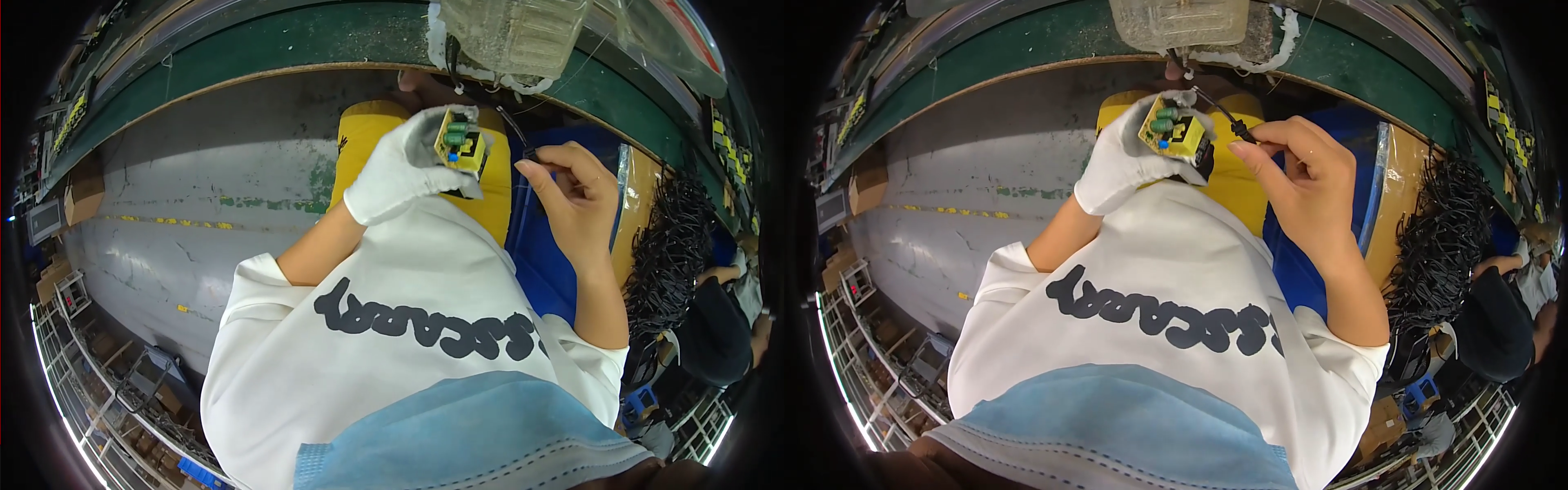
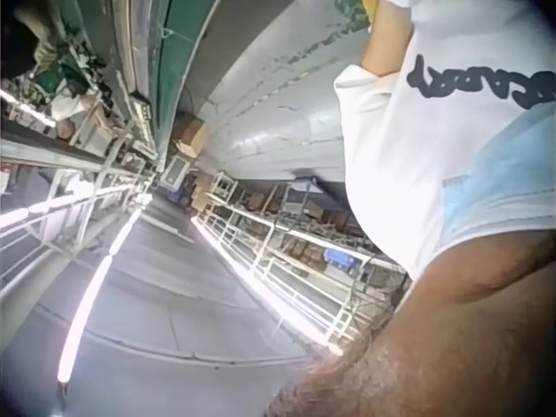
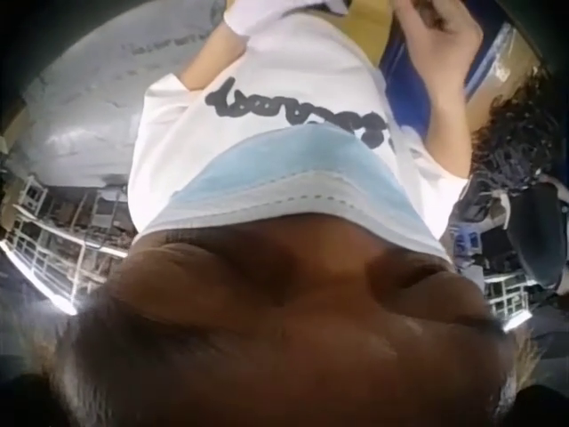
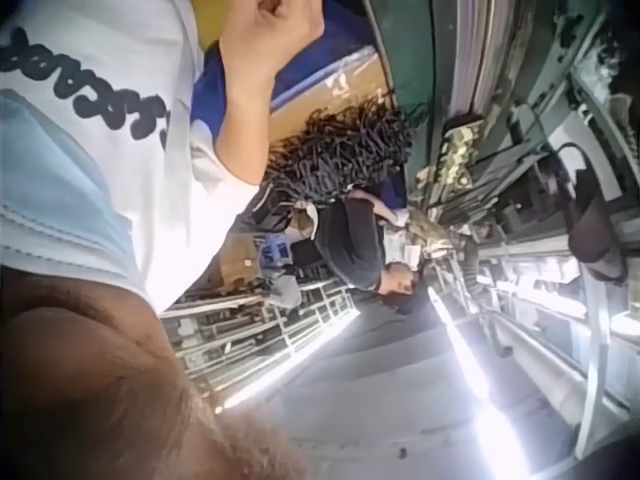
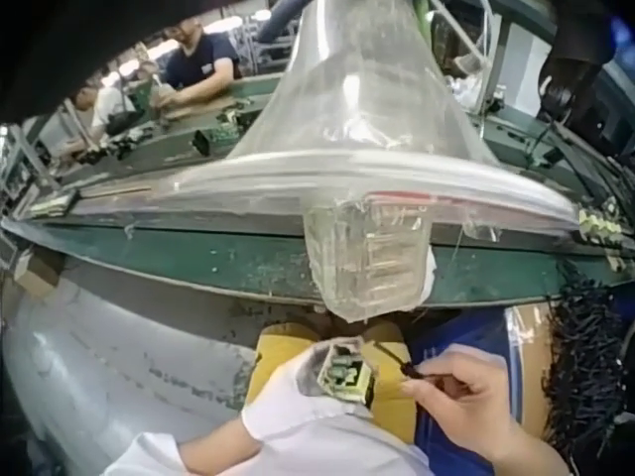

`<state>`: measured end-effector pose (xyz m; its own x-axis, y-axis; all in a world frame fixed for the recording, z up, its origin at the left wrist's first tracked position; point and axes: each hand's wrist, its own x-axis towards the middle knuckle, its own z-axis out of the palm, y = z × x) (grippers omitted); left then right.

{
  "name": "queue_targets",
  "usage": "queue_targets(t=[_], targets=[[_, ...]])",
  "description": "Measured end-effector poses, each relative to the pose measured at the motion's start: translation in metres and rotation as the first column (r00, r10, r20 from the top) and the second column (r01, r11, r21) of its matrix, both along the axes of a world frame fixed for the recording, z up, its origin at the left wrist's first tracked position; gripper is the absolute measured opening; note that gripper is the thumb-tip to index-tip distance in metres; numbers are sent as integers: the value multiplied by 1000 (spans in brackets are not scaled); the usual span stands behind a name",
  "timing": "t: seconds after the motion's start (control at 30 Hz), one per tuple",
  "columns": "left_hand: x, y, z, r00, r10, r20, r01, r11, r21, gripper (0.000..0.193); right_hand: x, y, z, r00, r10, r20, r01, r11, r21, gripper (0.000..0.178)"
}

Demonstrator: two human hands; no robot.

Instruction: Assembling electronic components by connecting wires to circuit boards on an assembly line.

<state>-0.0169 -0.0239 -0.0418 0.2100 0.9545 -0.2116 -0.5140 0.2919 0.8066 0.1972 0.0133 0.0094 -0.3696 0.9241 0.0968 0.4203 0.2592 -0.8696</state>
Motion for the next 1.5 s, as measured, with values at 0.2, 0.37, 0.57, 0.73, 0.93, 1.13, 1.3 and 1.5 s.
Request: queue_targets(t=[0.2, 0.37, 0.57, 0.73, 0.93, 1.13, 1.3, 1.5], targets=[[5, 6, 4, 997, 58, -46, -52, 991, 124, 71, -3, -7, 5, 994, 106, 33, -110, 973, 200, 11], [6, 4, -1, 998, 36, -43, -27, 982, 187, 71, -8, -11, 9, 997, 72, -20, -67, 981, 184, 9], [5, 3, 0, 999, 32, -39, -26, 987, 156, 70, -4, -10, 8, 987, 157, 9, -158, 984, 77, 10], [3, 3, -3, 999, 12, -38, -6, 990, 138, 73, -5, -10, 10, 985, 172, 19, -172, 985, 12, 9], [0, 1, 1, 999, -40, -35, 43, 995, 88, 75, -8, -10, 6, 988, 133, -78, -136, 990, -31, 10], [-4, 0, -2, 995, -82, -51, 86, 991, 101, 76, -6, -11, 8, 989, 139, -56, -145, 982, -120, 11], [-6, -1, -3, 990, -134, -33, 136, 988, 77, 76, -4, -7, 3, 977, 135, -167, -172, 958, -229, 11], [-6, -4, -5, 989, -122, -84, 132, 983, 129, 74, -1, -3, -10, 940, -39, -340, -185, 779, -600, 19]])
